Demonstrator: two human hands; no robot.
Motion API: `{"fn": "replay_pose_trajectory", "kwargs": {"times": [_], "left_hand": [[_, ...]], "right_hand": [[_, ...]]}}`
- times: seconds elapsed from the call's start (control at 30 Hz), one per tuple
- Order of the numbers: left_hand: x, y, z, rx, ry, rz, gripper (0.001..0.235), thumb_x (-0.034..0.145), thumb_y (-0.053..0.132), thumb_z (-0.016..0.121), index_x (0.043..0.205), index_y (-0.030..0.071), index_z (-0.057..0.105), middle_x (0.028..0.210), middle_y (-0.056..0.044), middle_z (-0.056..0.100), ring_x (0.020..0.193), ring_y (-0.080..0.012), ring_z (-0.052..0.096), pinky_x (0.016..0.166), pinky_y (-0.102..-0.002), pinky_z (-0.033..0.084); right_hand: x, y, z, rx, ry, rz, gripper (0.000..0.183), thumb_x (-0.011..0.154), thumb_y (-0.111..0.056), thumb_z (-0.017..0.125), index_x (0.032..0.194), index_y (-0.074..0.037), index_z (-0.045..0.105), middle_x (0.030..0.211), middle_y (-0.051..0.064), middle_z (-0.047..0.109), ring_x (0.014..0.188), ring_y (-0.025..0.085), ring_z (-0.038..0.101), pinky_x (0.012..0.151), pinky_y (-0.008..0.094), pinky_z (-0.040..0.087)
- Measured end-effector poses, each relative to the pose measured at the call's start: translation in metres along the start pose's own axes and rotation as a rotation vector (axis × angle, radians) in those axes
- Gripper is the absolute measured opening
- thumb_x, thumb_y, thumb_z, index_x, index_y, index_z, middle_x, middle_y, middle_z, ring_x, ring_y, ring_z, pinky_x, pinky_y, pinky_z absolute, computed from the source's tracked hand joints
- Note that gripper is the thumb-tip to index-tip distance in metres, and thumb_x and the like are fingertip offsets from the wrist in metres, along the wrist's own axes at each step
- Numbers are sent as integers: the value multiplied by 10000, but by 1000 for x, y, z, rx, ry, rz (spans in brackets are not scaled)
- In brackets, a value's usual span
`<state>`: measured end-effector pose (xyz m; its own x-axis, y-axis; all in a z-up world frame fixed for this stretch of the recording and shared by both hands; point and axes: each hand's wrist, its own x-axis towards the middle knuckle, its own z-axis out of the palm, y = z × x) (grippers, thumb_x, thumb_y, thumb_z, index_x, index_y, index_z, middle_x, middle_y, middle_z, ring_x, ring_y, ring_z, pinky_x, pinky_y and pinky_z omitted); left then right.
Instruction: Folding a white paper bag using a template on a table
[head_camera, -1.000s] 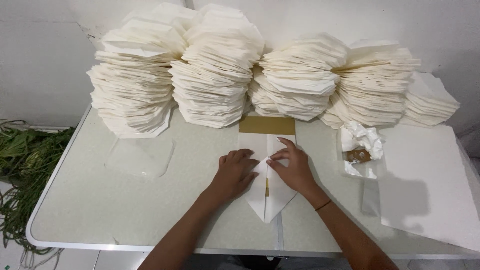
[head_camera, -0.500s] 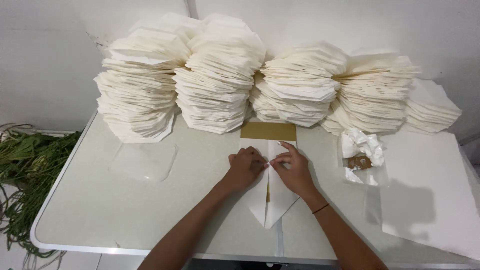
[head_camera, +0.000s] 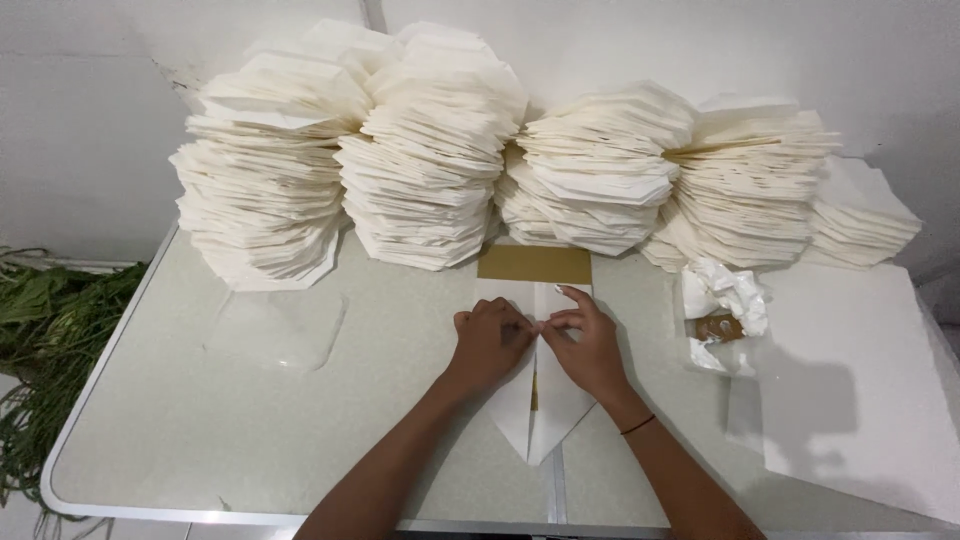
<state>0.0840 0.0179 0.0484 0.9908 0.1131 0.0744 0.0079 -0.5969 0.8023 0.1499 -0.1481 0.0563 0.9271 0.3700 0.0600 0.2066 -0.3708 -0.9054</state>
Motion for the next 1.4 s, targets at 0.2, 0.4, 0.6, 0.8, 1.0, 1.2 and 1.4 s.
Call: {"fn": "replay_pose_trajectory", "kwargs": {"times": [0.2,0.4,0.6,0.8,1.0,1.2,1.4], "left_hand": [[3,1,-2,-34,18,18,211,964,297,615,977,134,749,990,-88,672,1112,-321,620,1037,-526,274],[-3,-2,0,-113,31,50,134,968,191,622,972,129,741,986,-94,700,1094,-311,640,1027,-473,304],[5,-12,7,-57,35,62,156,988,221,615,1000,128,739,1000,-100,708,1094,-312,642,1023,-465,290],[4,-15,9,-32,19,60,161,999,234,604,1019,147,738,990,-61,716,1073,-261,646,1024,-440,267],[4,-11,5,-151,-7,65,190,1043,245,580,1059,130,731,994,-96,737,1091,-290,655,1036,-443,271],[0,-4,-1,-131,3,96,143,1017,148,596,1034,135,738,967,-86,751,1071,-292,668,1017,-414,318],[5,-12,5,-111,31,94,128,995,132,619,1014,111,744,951,-99,769,1061,-316,688,999,-418,358]], "right_hand": [[7,20,5,-23,0,-83,540,913,-68,743,1408,11,542,829,206,774,1054,332,719,978,463,561],[1,9,-5,49,-24,-43,578,901,-99,752,1429,-1,536,896,205,783,1091,324,709,1026,480,542],[8,17,-2,89,-59,-42,562,897,-53,722,1420,10,525,897,209,781,1091,346,694,1022,499,532],[-3,-4,-7,10,-62,-40,579,886,-57,744,1421,-4,528,911,189,800,1109,314,703,1025,462,547],[2,0,-6,13,-79,-10,576,896,-52,728,1426,3,507,934,210,790,1144,332,684,1033,479,542],[-5,-11,-8,45,-67,41,582,896,-69,737,1430,-3,516,924,184,798,1136,301,689,1037,443,543],[3,5,-5,81,-70,55,593,922,-115,747,1439,34,499,928,232,767,1150,351,673,1056,494,514]]}}
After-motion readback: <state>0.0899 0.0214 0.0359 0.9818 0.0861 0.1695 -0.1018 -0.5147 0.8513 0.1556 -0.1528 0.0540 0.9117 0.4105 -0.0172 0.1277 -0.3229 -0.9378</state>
